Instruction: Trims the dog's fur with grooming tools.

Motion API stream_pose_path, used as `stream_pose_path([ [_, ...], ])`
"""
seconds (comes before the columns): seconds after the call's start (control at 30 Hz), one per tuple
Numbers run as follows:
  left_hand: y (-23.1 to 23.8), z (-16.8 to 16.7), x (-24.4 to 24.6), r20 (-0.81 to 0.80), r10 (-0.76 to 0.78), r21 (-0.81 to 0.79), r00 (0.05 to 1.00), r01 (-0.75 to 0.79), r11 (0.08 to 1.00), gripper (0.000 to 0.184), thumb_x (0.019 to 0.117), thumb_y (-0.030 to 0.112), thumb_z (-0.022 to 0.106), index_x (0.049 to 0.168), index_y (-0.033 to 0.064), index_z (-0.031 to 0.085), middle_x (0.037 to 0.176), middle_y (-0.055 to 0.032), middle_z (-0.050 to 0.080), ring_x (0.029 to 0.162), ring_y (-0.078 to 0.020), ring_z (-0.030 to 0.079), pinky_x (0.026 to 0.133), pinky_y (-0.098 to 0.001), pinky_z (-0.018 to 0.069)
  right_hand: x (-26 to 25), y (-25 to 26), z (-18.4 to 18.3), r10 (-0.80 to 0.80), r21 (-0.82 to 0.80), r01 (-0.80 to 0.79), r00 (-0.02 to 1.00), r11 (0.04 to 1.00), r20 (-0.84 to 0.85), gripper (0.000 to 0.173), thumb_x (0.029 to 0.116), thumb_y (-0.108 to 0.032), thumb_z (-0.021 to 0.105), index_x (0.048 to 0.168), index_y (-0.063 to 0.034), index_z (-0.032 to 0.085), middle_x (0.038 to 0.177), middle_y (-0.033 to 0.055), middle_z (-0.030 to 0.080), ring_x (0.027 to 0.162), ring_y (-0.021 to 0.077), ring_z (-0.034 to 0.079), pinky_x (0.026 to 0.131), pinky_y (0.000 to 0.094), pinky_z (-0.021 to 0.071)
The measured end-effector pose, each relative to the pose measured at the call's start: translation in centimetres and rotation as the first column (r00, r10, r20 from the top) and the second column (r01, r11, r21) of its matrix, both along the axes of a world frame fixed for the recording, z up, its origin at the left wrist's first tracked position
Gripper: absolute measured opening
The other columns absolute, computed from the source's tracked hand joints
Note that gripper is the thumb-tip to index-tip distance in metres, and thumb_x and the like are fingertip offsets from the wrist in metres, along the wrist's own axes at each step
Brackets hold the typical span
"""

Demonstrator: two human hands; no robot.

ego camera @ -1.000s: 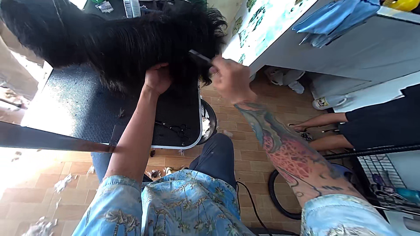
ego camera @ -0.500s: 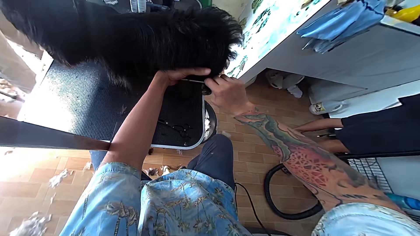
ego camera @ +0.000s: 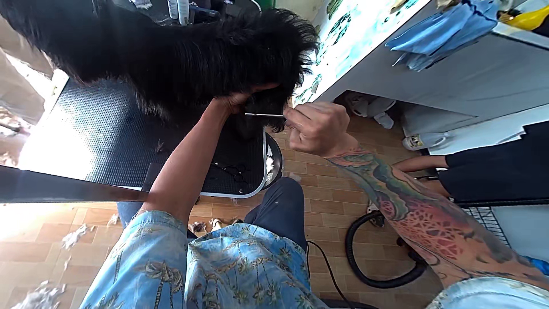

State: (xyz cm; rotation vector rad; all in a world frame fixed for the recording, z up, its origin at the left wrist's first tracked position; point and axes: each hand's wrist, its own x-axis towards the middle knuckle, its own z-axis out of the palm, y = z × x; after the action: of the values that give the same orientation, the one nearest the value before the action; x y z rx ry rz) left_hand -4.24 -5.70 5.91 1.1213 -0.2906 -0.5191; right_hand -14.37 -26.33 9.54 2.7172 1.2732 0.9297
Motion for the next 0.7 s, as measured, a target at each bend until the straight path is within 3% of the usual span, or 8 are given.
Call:
stream_pose_path([
  [0.07, -0.1, -0.4, 0.3, 0.005, 0.048, -0.01, 0.999, -0.048, 0.999, 0.015, 0.1047, 0.009, 0.052, 0.104, 0.0127, 0.066, 0.089, 0.0038, 0.072, 0.08, -0.0034, 0.068, 0.072, -0.0215, 0.0579, -2.6, 1.1, -0.2, 0.189, -0.038, -0.191, 0.981, 0.981, -0.048, 0.022, 0.0926, -0.016, 0.052, 0.086, -0.003, 0.069, 0.064, 0.0101, 0.059, 0.056, 0.0288, 0.059, 0.045, 0.0425, 0.0415],
  [0.17, -0.2, 0.5, 2.2, 0.013, -0.127, -0.038, 0.992, 0.127, 0.991, 0.03, 0.1095, 0.03, 0.043, 0.125, 0.0137, 0.064, 0.105, 0.0001, 0.072, 0.094, -0.0087, 0.07, 0.082, -0.0289, 0.0595, -4.2, 2.1, -1.1, 0.366, -0.039, -0.365, 0.931, 0.93, 0.002, 0.022, 0.0999, -0.015, 0.05, 0.097, -0.0055, 0.069, 0.066, 0.0073, 0.058, 0.055, 0.0249, 0.054, 0.047, 0.0383, 0.0378],
  [0.3, 0.6, 1.5, 2.1, -0.021, -0.138, -0.039, 0.99, 0.137, 0.99, 0.026, 0.1092, 0.032, 0.045, 0.118, 0.017, 0.064, 0.1, 0.003, 0.072, 0.092, -0.007, 0.07, 0.08, -0.0272, 0.0598, 0.8, 0.7, 1.2, -0.038, 0.143, 0.02, 0.992, 0.989, 0.119, 0.026, 0.101, -0.014, 0.049, 0.105, -0.001, 0.071, 0.074, 0.0175, 0.065, 0.067, 0.0361, 0.064, 0.055, 0.0484, 0.0466],
  [0.37, 0.9, 1.6, 1.6, -0.041, -0.085, -0.021, 0.996, 0.084, 0.996, 0.024, 0.1094, 0.029, 0.044, 0.115, 0.0171, 0.064, 0.094, 0.0043, 0.071, 0.086, -0.0053, 0.068, 0.076, -0.0247, 0.0583, 2.8, 1.3, 1.8, -0.218, 0.14, 0.215, 0.976, 0.967, 0.01, 0.022, 0.1004, -0.014, 0.049, 0.099, -0.0024, 0.068, 0.078, 0.0177, 0.067, 0.071, 0.0377, 0.067, 0.054, 0.0505, 0.0475],
  [0.43, 0.9, 1.4, 1.4, -0.057, -0.023, -0.03, 0.998, 0.021, 0.999, 0.022, 0.1086, 0.025, 0.047, 0.114, 0.0151, 0.065, 0.095, 0.0026, 0.072, 0.086, -0.0063, 0.069, 0.076, -0.0248, 0.0585, 2.4, 2.1, 2.1, -0.256, 0.01, 0.26, 0.956, 0.965, -0.144, 0.02, 0.0946, -0.013, 0.051, 0.096, -0.0007, 0.066, 0.079, 0.0197, 0.066, 0.069, 0.0409, 0.068, 0.051, 0.0546, 0.0484],
  [0.53, 0.7, 0.7, 1.7, -0.049, 0.01, -0.099, 0.999, -0.015, 0.995, 0.021, 0.1087, 0.025, 0.047, 0.112, 0.0135, 0.065, 0.095, 0.0001, 0.072, 0.087, -0.0088, 0.07, 0.076, -0.0269, 0.0595, -1.5, 2.8, 0.5, -0.086, -0.141, 0.056, 0.972, 0.988, -0.22, 0.016, 0.0827, -0.016, 0.06, 0.089, -0.0017, 0.066, 0.072, 0.0168, 0.062, 0.064, 0.0382, 0.065, 0.048, 0.0518, 0.0466],
  [0.63, 0.7, 0.9, 2.7, -0.03, -0.054, -0.128, 0.998, 0.05, 0.991, 0.028, 0.11, 0.031, 0.043, 0.12, 0.0153, 0.063, 0.102, 0.0001, 0.072, 0.094, -0.0098, 0.07, 0.08, -0.0291, 0.0598, -5.8, 4.0, -1.6, 0.279, -0.163, -0.306, 0.946, 0.938, -0.166, 0.014, 0.0932, -0.012, 0.054, 0.093, -0.0056, 0.066, 0.068, 0.0089, 0.058, 0.059, 0.0281, 0.056, 0.049, 0.0412, 0.0391],
  [0.7, 1.0, 1.1, 3.1, 0.033, -0.158, -0.099, 0.987, 0.16, 0.982, 0.031, 0.1101, 0.032, 0.041, 0.124, 0.0144, 0.063, 0.107, -0.0005, 0.072, 0.098, -0.0111, 0.07, 0.085, -0.0315, 0.0598, -5.4, 3.3, -0.7, 0.293, -0.078, -0.299, 0.953, 0.951, -0.083, 0.02, 0.0977, -0.012, 0.051, 0.101, -0.0037, 0.07, 0.071, 0.01, 0.061, 0.062, 0.0287, 0.059, 0.051, 0.0418, 0.0428],
])
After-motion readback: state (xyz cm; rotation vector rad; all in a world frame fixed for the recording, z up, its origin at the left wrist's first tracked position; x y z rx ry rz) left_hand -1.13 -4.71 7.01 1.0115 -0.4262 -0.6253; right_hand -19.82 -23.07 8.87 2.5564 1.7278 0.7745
